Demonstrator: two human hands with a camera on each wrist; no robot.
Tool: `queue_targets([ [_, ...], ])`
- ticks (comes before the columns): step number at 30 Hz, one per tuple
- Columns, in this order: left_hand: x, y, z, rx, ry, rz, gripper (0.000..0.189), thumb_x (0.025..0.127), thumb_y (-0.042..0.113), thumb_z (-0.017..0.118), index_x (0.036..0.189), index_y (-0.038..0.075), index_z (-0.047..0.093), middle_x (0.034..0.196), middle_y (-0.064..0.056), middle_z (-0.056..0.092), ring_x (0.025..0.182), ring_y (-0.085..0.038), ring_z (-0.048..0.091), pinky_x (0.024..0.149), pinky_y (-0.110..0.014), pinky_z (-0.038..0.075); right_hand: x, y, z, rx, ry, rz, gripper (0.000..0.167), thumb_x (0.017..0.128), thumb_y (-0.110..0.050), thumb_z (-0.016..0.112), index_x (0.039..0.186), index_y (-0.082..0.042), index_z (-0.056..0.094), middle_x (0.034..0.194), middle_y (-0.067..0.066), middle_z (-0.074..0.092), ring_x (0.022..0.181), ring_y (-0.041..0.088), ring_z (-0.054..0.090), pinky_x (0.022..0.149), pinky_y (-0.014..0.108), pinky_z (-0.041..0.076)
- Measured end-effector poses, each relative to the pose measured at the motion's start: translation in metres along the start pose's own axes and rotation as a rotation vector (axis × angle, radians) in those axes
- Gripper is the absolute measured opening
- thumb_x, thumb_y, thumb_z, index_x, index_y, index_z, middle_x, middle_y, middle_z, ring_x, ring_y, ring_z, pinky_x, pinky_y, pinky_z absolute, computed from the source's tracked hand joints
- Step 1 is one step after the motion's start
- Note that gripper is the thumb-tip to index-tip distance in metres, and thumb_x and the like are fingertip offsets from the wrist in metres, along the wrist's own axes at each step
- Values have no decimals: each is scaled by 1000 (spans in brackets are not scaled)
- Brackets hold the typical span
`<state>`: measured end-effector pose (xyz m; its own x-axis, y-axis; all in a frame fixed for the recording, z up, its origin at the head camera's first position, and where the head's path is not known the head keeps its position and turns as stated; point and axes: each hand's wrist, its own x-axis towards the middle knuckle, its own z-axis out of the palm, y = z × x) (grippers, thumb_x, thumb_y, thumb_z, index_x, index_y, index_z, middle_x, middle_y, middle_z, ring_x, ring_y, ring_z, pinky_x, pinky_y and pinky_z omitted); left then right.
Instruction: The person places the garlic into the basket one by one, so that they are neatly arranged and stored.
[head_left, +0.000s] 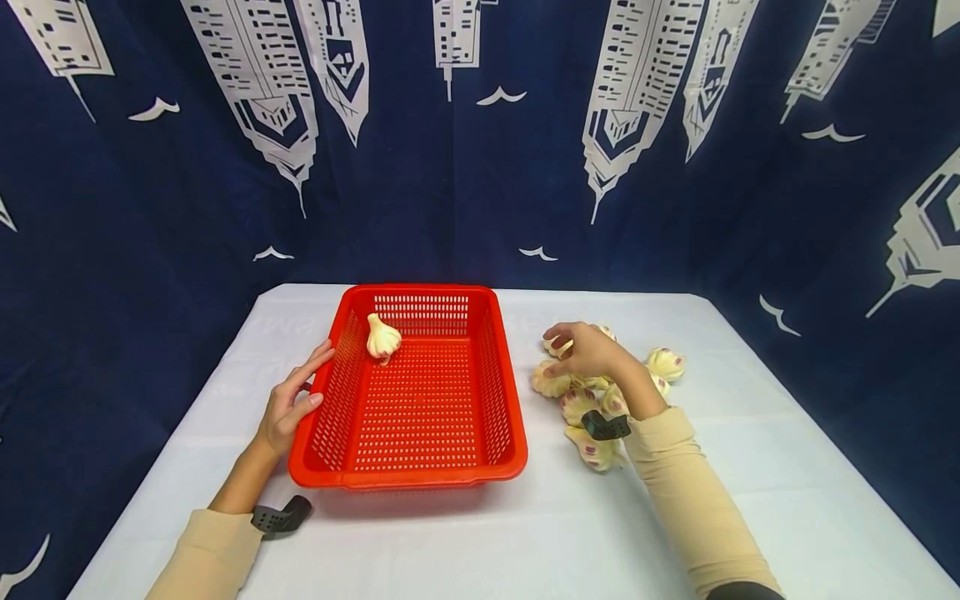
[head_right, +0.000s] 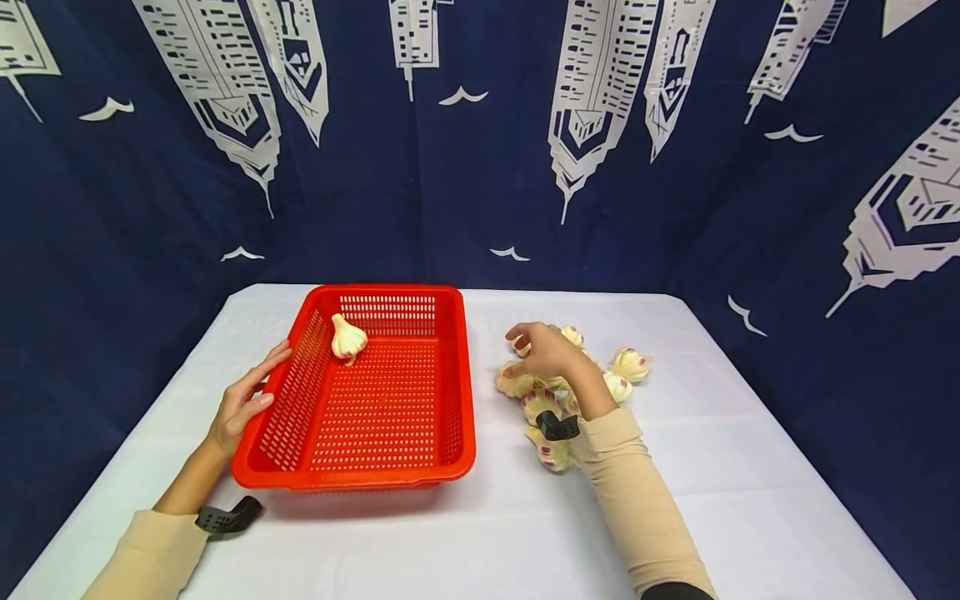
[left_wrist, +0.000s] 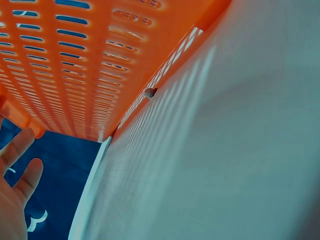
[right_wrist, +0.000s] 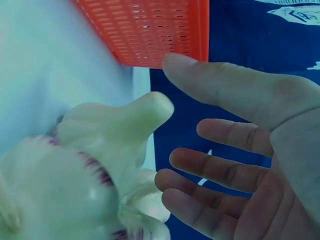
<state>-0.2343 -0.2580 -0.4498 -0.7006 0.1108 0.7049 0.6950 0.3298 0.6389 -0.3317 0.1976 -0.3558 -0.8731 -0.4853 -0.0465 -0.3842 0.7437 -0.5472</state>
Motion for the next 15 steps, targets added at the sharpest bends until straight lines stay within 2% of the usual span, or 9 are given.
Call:
queue_targets([
  [15, 1, 0, 0, 4, -3, -2, 61, 76, 6, 48, 135, -7, 54, 147, -23, 45, 119, -9, 49, 77, -23, 36, 2, 6, 11, -67, -61, 33, 66, 75, -7, 83, 134, 4, 55, 121, 27, 62, 105, 37, 60, 87, 44, 51],
])
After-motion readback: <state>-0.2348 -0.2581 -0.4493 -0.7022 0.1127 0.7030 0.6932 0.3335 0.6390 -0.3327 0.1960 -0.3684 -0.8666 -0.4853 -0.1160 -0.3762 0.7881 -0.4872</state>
